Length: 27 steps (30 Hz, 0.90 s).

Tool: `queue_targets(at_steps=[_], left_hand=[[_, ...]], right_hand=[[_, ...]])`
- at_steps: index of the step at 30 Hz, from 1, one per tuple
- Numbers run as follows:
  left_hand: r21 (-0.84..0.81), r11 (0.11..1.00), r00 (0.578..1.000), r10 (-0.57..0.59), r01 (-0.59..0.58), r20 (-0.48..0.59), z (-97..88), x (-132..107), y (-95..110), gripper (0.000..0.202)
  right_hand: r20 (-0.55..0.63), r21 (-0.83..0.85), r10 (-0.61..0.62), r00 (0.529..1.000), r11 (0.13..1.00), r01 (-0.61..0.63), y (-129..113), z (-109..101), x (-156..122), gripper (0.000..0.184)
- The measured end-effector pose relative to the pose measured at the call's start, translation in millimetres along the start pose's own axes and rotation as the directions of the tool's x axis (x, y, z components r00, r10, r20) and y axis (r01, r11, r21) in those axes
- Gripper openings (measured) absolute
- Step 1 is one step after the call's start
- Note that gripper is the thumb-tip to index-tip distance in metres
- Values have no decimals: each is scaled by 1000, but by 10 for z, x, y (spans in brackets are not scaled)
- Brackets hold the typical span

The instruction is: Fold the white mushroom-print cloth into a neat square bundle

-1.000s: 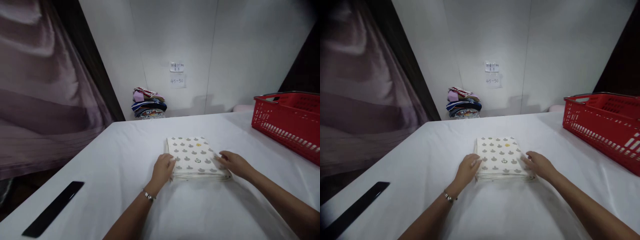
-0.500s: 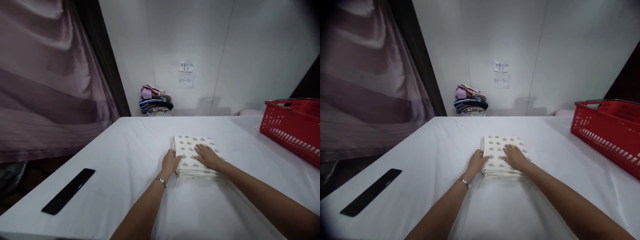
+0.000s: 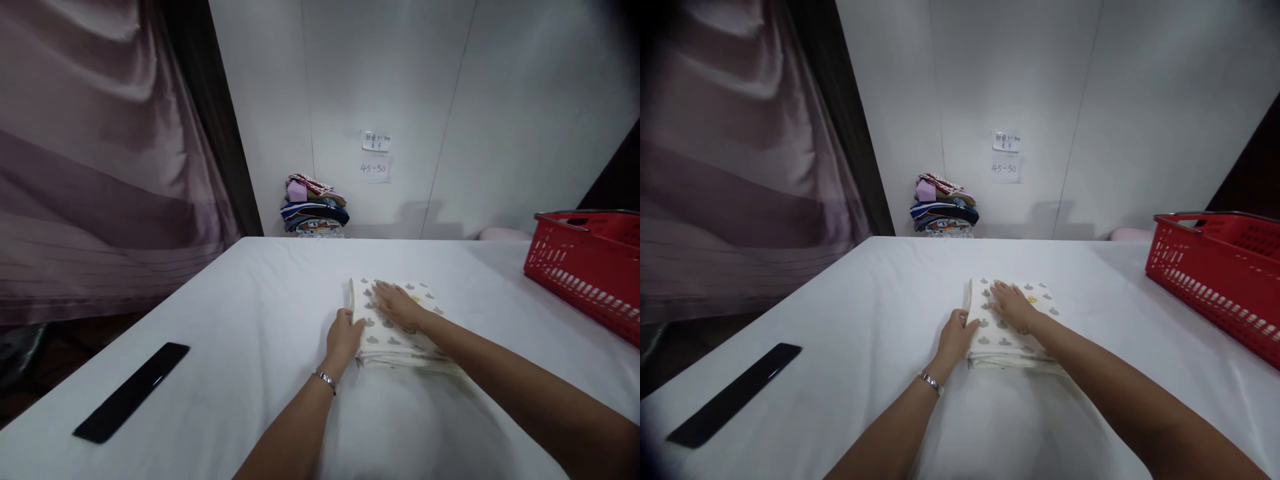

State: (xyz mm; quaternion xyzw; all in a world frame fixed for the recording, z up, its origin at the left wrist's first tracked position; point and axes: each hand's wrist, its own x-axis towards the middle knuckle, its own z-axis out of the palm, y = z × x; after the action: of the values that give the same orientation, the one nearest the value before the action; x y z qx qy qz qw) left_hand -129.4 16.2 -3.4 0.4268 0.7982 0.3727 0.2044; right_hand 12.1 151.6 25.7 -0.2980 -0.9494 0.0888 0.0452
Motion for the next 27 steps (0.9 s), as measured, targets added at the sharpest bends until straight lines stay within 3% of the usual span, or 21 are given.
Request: queue_targets(at_steps=[8, 21, 27], left_hand=[[29, 999, 999, 27, -26, -24, -9, -34, 2, 21], [144, 989, 999, 15, -20, 34, -7, 8, -4, 19], [166, 986, 999, 21, -27, 39, -21, 44, -17, 18]], right_hand=[[-36, 0, 41, 998, 999, -41, -269, 205, 646, 50], [-42, 44, 37, 998, 998, -36, -413, 384, 862, 55], [-47, 117, 54, 997, 992, -48, -458, 276, 806, 56]])
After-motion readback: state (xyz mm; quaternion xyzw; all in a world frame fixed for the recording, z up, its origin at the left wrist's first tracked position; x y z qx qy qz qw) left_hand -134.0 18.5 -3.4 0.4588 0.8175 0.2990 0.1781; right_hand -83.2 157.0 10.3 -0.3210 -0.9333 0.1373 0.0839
